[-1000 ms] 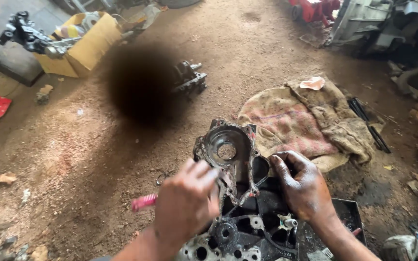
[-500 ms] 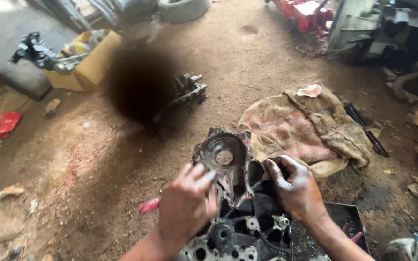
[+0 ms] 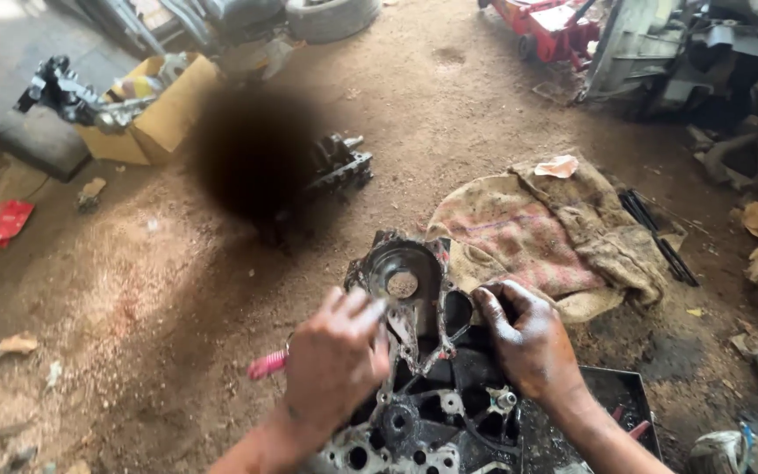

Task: The recorder is cleaning and inspecting internal engine components, including the engine block and crankshaft area, in an auto repair shop.

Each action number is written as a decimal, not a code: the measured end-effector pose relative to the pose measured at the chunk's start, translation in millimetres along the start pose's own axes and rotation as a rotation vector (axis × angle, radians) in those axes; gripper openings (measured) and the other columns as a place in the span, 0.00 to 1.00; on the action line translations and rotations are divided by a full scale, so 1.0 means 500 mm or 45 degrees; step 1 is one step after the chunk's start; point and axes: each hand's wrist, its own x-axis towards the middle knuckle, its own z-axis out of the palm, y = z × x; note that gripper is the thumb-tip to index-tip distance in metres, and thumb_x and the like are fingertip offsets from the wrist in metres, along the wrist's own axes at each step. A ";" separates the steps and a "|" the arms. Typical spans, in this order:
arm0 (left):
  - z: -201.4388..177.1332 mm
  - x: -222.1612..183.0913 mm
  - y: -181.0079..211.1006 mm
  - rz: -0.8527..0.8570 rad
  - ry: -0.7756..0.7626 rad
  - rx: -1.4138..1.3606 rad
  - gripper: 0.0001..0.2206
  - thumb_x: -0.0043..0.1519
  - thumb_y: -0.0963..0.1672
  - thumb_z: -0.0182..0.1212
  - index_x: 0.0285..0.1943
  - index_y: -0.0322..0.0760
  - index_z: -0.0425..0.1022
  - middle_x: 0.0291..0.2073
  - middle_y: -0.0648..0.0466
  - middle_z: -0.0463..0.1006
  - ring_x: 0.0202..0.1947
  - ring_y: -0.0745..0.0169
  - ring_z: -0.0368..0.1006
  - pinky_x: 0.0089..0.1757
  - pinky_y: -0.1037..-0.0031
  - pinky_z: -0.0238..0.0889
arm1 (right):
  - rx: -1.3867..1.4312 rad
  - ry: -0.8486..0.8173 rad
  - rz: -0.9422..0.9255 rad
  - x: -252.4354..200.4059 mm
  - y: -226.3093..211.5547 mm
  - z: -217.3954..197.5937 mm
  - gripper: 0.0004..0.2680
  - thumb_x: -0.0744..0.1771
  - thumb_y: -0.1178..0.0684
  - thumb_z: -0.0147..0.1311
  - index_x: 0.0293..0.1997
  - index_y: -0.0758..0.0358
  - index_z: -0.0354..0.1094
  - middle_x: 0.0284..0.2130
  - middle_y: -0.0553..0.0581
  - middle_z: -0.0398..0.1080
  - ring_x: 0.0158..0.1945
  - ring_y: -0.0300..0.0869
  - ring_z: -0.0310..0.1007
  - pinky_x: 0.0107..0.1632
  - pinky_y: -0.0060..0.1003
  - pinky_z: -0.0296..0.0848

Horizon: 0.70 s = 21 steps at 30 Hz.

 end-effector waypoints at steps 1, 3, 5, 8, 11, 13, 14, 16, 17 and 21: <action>-0.013 -0.005 0.007 -0.015 0.000 0.000 0.06 0.56 0.37 0.63 0.41 0.31 0.81 0.30 0.52 0.79 0.27 0.61 0.73 0.22 0.73 0.70 | -0.003 -0.014 -0.003 0.000 0.000 0.004 0.10 0.67 0.49 0.55 0.42 0.67 0.75 0.31 0.56 0.77 0.33 0.36 0.74 0.40 0.35 0.73; -0.035 -0.003 0.024 0.096 0.136 -0.132 0.08 0.52 0.38 0.65 0.39 0.29 0.81 0.31 0.50 0.80 0.30 0.60 0.75 0.25 0.72 0.72 | -0.026 -0.024 0.056 0.002 0.004 0.004 0.10 0.68 0.49 0.55 0.41 0.67 0.75 0.29 0.58 0.77 0.32 0.38 0.73 0.40 0.36 0.73; -0.017 -0.014 0.022 0.176 0.151 -0.115 0.09 0.52 0.38 0.66 0.41 0.30 0.81 0.32 0.51 0.80 0.31 0.60 0.75 0.27 0.74 0.73 | 0.008 -0.019 0.068 -0.001 0.011 0.000 0.10 0.68 0.49 0.54 0.42 0.67 0.75 0.30 0.57 0.78 0.32 0.37 0.73 0.40 0.35 0.73; -0.013 -0.012 0.011 0.171 0.173 -0.076 0.08 0.53 0.38 0.66 0.41 0.30 0.82 0.32 0.51 0.81 0.30 0.60 0.75 0.27 0.75 0.73 | 0.016 -0.047 0.070 0.005 0.002 0.003 0.10 0.68 0.50 0.54 0.43 0.66 0.75 0.30 0.56 0.79 0.32 0.36 0.74 0.40 0.35 0.73; 0.003 -0.025 0.023 0.105 0.127 -0.129 0.08 0.54 0.38 0.66 0.42 0.30 0.82 0.32 0.50 0.81 0.30 0.60 0.75 0.25 0.76 0.73 | 0.025 -0.076 0.148 0.004 -0.003 0.003 0.10 0.68 0.50 0.53 0.43 0.67 0.75 0.29 0.57 0.78 0.32 0.36 0.73 0.40 0.35 0.73; 0.004 -0.014 0.027 0.113 0.086 -0.183 0.09 0.55 0.37 0.65 0.43 0.30 0.83 0.32 0.50 0.81 0.30 0.61 0.75 0.24 0.77 0.72 | 0.072 -0.082 0.213 0.005 0.006 0.003 0.10 0.68 0.50 0.53 0.43 0.67 0.75 0.28 0.57 0.79 0.32 0.37 0.72 0.40 0.36 0.73; -0.002 -0.005 0.027 0.094 0.152 -0.098 0.09 0.54 0.38 0.66 0.43 0.30 0.83 0.32 0.49 0.80 0.30 0.58 0.75 0.24 0.76 0.72 | 0.095 -0.072 0.118 0.005 0.015 0.005 0.10 0.68 0.50 0.53 0.43 0.67 0.75 0.29 0.56 0.79 0.33 0.35 0.73 0.40 0.35 0.74; -0.008 -0.001 0.032 0.063 0.215 -0.016 0.10 0.53 0.38 0.67 0.43 0.30 0.83 0.31 0.48 0.80 0.30 0.56 0.76 0.23 0.74 0.72 | 0.113 -0.072 0.024 0.002 0.018 0.007 0.10 0.67 0.51 0.52 0.43 0.67 0.74 0.30 0.55 0.79 0.34 0.34 0.75 0.41 0.34 0.74; -0.009 -0.003 0.039 0.056 0.247 -0.036 0.11 0.52 0.38 0.67 0.44 0.29 0.83 0.31 0.49 0.80 0.31 0.57 0.75 0.26 0.74 0.73 | 0.072 -0.083 0.067 0.000 0.012 0.005 0.10 0.68 0.50 0.53 0.43 0.67 0.75 0.30 0.55 0.79 0.33 0.35 0.75 0.41 0.34 0.74; 0.020 -0.026 0.045 0.104 0.271 -0.088 0.10 0.53 0.39 0.68 0.43 0.30 0.81 0.33 0.51 0.80 0.32 0.60 0.74 0.32 0.74 0.74 | -0.042 -0.048 0.066 0.002 -0.003 -0.003 0.10 0.68 0.49 0.53 0.43 0.66 0.75 0.30 0.55 0.78 0.32 0.34 0.75 0.40 0.34 0.73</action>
